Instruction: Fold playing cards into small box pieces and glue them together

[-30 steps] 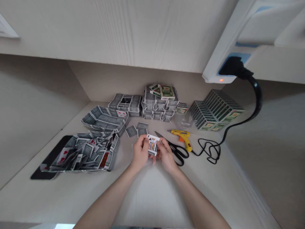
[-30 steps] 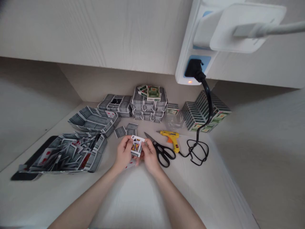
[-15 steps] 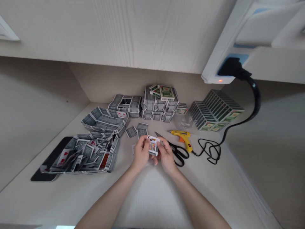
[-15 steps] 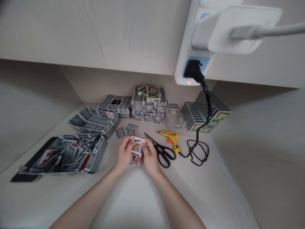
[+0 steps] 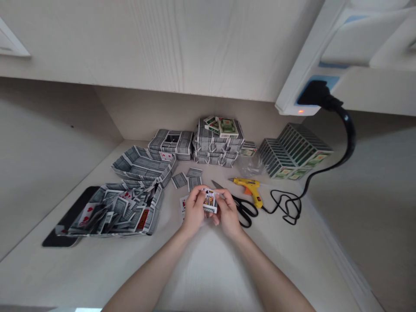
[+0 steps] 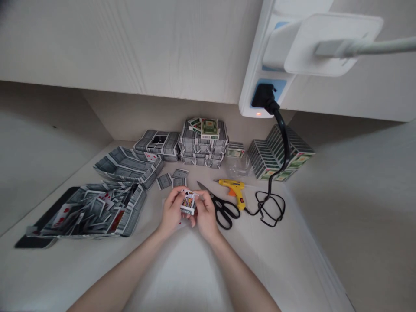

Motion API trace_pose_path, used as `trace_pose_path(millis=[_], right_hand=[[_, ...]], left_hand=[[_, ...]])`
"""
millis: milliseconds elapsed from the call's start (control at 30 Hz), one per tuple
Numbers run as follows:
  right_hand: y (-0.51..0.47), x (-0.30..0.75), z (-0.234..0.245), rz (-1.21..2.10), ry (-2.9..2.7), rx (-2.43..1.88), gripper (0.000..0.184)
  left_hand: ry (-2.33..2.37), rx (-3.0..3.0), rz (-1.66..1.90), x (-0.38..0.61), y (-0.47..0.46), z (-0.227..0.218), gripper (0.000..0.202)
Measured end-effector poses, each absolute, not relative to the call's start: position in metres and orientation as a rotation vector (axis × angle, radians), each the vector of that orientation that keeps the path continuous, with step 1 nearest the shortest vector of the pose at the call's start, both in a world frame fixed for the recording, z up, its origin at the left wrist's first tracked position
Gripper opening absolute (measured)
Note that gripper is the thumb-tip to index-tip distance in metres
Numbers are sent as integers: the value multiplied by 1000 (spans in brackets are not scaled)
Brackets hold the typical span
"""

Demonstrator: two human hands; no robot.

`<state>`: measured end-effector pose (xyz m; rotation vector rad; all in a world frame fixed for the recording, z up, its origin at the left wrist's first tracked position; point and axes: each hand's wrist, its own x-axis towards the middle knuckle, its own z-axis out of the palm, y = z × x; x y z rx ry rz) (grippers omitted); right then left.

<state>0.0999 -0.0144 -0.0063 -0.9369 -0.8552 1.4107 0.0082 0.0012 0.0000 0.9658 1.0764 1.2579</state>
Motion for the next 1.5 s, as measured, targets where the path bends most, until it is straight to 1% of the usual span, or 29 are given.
trace_pose_path(millis=[200, 633, 1000, 1100, 1200, 1333, 1400, 1500], right_hand=[[-14, 100, -8, 1390, -866, -963, 18], [-13, 101, -14, 1304, -909, -1029, 17], [-14, 104, -10, 1355, -914, -1015, 13], [-13, 107, -7, 1468, -903, -928, 15], [-10, 110, -4, 1653, -826, -825, 26], [-5, 113, -6, 1946, -707, -832, 45], [-4, 115, -8, 2078, -701, -831, 46], [-3, 119, -9, 2195, -704, -795, 40]], left_hand=[[1068, 986, 1276, 7, 3, -9, 21], [1117, 1022, 1271, 7, 3, -6, 18], [1154, 1027, 1306, 6, 1, -6, 14], [1169, 1030, 1324, 5, 2, -4, 13], [1159, 1007, 1340, 3, 4, -3, 14], [1113, 951, 1292, 2, 4, -5, 16], [1080, 970, 1245, 1, 3, -8, 17], [1072, 1086, 1230, -2, 2, -10, 18]])
